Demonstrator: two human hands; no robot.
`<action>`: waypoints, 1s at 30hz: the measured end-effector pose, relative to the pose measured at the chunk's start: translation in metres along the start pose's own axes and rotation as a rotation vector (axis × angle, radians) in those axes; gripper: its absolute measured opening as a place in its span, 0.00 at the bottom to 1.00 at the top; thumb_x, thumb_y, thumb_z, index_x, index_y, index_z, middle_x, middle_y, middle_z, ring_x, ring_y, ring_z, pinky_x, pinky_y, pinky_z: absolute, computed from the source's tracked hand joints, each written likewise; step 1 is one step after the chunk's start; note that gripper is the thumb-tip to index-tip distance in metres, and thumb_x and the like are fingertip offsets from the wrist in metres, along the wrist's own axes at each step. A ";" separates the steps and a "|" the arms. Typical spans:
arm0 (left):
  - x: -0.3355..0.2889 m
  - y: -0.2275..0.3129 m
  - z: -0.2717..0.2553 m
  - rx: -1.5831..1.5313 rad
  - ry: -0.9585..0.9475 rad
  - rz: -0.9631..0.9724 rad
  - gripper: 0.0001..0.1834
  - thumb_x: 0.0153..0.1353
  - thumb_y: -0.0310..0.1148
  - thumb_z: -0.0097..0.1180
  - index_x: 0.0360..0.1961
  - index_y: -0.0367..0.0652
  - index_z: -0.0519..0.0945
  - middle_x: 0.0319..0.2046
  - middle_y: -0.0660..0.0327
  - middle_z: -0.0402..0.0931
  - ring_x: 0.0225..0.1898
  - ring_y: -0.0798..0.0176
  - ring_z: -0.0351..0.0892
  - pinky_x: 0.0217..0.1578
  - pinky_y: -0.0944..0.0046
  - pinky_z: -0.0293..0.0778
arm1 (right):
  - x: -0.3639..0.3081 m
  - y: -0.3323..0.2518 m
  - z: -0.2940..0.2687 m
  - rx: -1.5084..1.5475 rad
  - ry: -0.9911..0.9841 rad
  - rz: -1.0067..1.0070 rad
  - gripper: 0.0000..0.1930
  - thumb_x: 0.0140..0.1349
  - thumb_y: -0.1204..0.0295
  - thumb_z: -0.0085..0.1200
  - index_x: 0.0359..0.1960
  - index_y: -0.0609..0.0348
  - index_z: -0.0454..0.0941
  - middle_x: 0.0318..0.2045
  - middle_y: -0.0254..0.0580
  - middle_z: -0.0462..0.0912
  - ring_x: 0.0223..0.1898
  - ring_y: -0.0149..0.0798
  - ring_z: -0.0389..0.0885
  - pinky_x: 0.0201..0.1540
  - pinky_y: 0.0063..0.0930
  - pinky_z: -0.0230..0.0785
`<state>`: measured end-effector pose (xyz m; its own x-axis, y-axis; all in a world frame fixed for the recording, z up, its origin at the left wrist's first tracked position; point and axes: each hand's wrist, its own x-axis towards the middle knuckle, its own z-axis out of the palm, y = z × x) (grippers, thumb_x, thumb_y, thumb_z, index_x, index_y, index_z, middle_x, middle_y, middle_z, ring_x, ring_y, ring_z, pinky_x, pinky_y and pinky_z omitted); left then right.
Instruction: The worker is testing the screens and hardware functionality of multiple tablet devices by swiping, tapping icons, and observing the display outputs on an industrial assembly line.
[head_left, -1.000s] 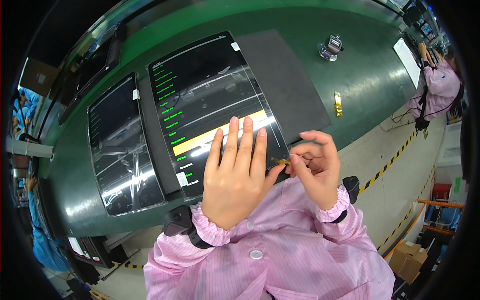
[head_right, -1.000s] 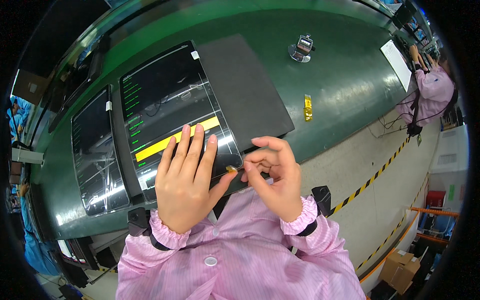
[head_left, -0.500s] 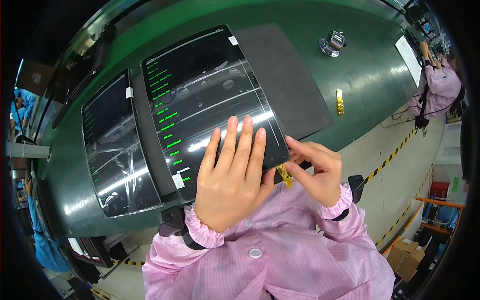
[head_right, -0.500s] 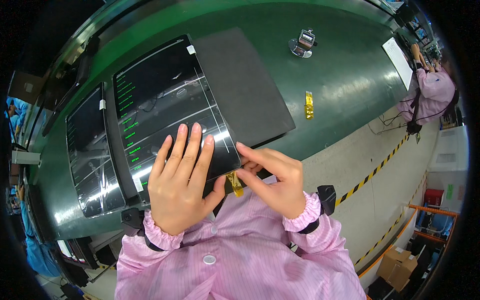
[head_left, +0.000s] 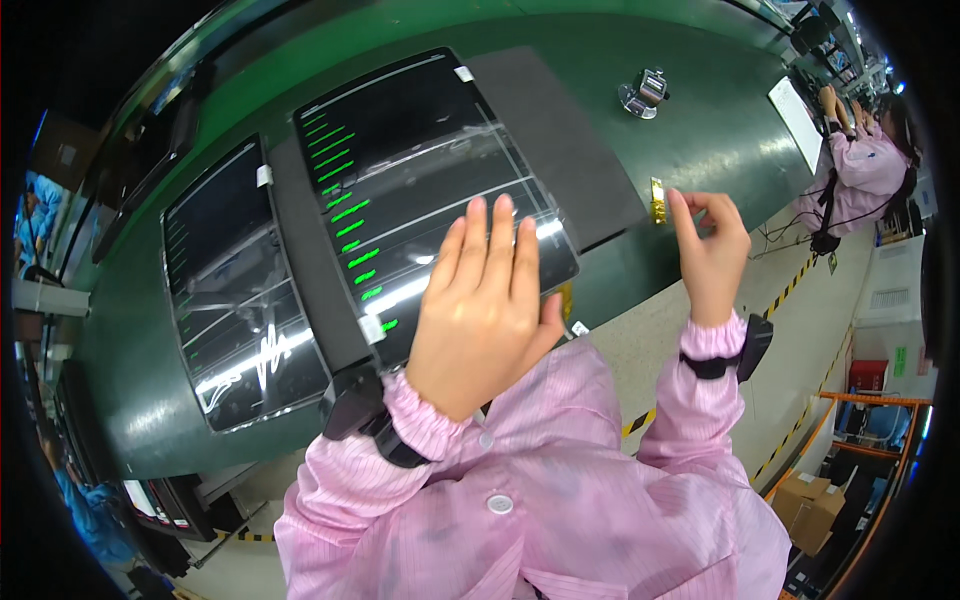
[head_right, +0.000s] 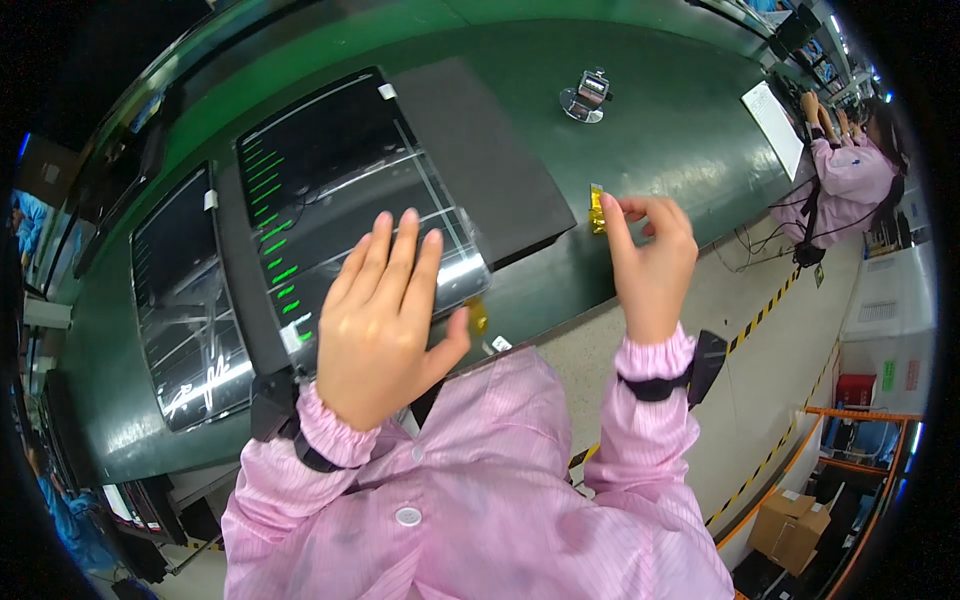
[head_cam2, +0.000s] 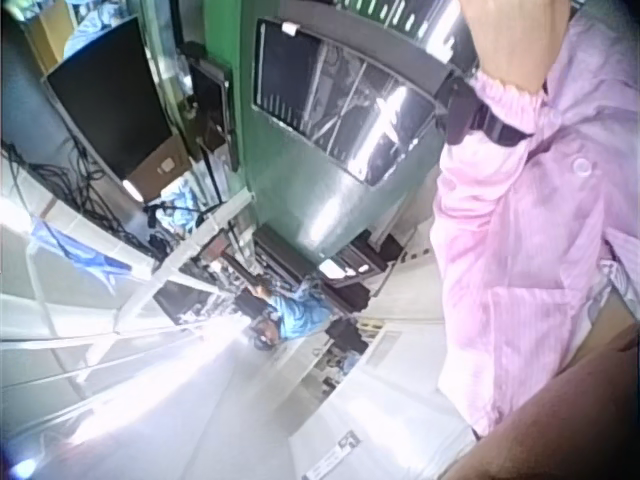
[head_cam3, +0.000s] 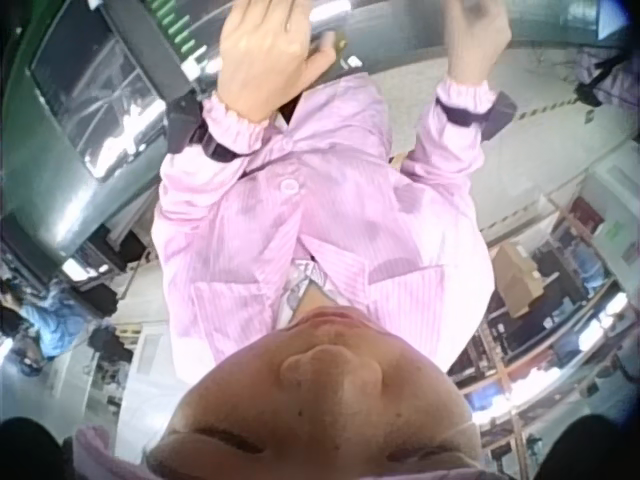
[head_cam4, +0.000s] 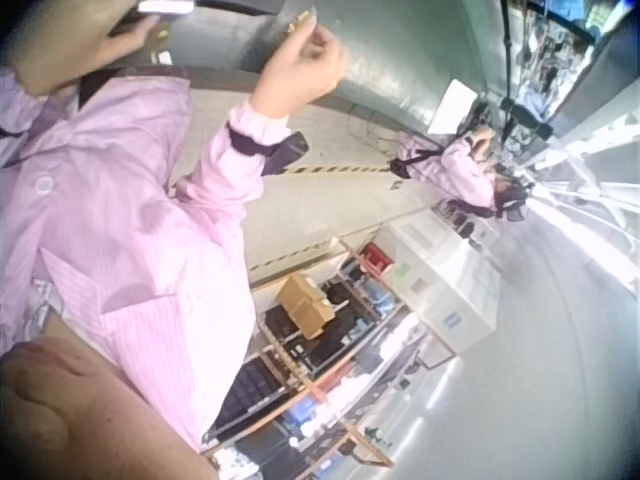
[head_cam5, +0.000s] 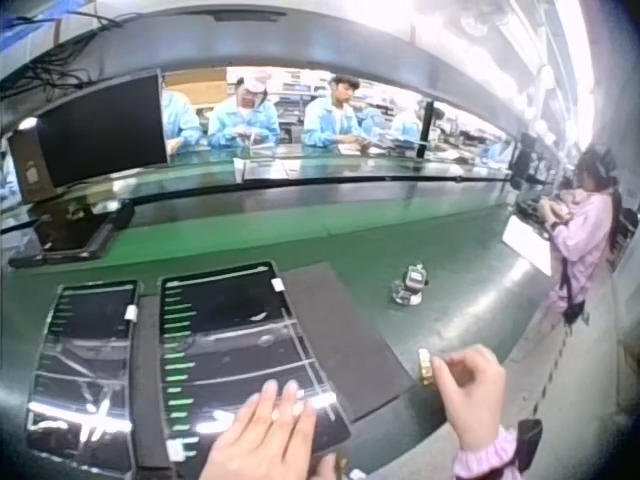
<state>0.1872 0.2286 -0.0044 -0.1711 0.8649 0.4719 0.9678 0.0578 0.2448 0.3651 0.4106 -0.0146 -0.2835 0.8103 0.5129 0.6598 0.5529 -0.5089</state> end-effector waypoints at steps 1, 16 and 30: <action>-0.001 0.001 -0.007 0.007 0.006 -0.006 0.32 0.51 0.37 0.64 0.57 0.33 0.77 0.60 0.45 0.73 0.63 0.41 0.71 0.64 0.45 0.65 | 0.003 0.008 0.005 0.007 -0.001 -0.009 0.10 0.57 0.67 0.66 0.30 0.63 0.84 0.30 0.42 0.84 0.30 0.39 0.78 0.35 0.31 0.69; -0.127 -0.075 -0.112 0.316 -0.112 -0.326 0.46 0.35 0.23 0.69 0.64 0.44 0.74 0.68 0.48 0.65 0.70 0.45 0.62 0.68 0.44 0.55 | -0.050 -0.072 -0.028 1.109 -0.503 0.260 0.07 0.60 0.81 0.62 0.35 0.61 0.75 0.29 0.42 0.84 0.26 0.27 0.81 0.27 0.19 0.73; -0.134 -0.078 -0.111 0.184 -0.067 -0.220 0.38 0.43 0.41 0.73 0.60 0.57 0.79 0.67 0.53 0.67 0.70 0.39 0.60 0.66 0.36 0.54 | -0.139 -0.181 0.021 1.266 -1.380 0.686 0.08 0.70 0.74 0.53 0.40 0.70 0.78 0.35 0.53 0.86 0.33 0.40 0.88 0.35 0.28 0.83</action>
<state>0.1142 0.0533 0.0070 -0.3737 0.8522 0.3662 0.9272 0.3314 0.1748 0.2705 0.2020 -0.0081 -0.9000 0.1405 -0.4126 0.2700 -0.5633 -0.7809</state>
